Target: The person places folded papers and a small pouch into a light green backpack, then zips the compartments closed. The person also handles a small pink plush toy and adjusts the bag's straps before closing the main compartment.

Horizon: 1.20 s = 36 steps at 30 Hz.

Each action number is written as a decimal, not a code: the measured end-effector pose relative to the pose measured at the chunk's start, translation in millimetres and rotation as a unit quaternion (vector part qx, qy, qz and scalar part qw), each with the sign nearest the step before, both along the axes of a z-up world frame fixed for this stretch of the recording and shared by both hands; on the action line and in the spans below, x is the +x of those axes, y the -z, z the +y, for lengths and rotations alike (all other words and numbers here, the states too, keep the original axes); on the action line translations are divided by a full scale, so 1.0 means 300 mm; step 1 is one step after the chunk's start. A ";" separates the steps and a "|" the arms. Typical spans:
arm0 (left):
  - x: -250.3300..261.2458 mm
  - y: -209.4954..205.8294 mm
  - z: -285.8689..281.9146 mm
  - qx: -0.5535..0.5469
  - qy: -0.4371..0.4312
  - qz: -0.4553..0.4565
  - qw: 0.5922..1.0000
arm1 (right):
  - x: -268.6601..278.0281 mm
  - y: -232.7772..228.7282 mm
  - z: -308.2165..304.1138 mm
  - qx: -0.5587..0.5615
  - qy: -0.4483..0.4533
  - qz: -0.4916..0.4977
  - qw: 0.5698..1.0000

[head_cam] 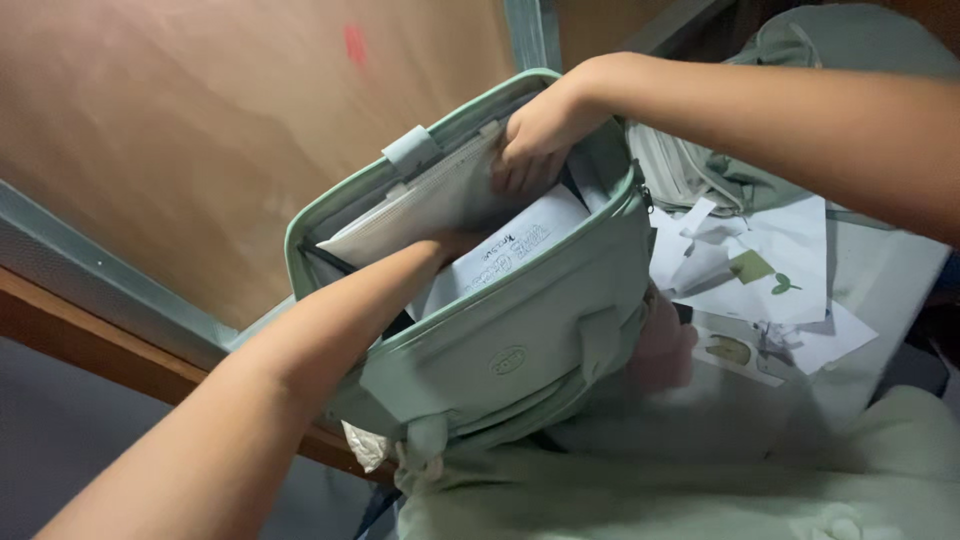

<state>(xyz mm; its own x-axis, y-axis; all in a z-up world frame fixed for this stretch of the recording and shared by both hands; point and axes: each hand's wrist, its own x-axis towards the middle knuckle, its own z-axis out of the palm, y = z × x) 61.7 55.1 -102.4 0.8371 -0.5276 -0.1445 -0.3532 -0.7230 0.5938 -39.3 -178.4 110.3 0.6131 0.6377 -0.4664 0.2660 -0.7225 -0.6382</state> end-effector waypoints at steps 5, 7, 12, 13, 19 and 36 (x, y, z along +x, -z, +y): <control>-0.057 -0.120 -0.043 0.105 0.080 0.041 0.990 | -0.010 -0.012 0.001 -0.049 -0.011 -0.083 0.995; -0.079 -0.136 -0.053 0.123 0.075 0.090 0.985 | -0.019 -0.007 0.007 -0.034 -0.004 -0.064 0.997; -0.117 -0.162 -0.075 0.149 0.060 0.136 0.978 | -0.035 -0.023 -0.007 -0.021 -0.015 -0.044 0.999; -0.123 -0.167 -0.073 0.153 0.058 0.139 0.977 | -0.040 -0.028 -0.010 -0.022 -0.021 -0.040 0.999; -0.126 -0.149 -0.032 0.171 0.050 0.154 0.972 | -0.054 -0.042 -0.011 -0.017 -0.030 -0.021 0.999; -0.091 -0.040 -0.030 0.174 0.041 0.179 0.967 | -0.047 -0.043 0.001 -0.012 -0.007 -0.003 1.000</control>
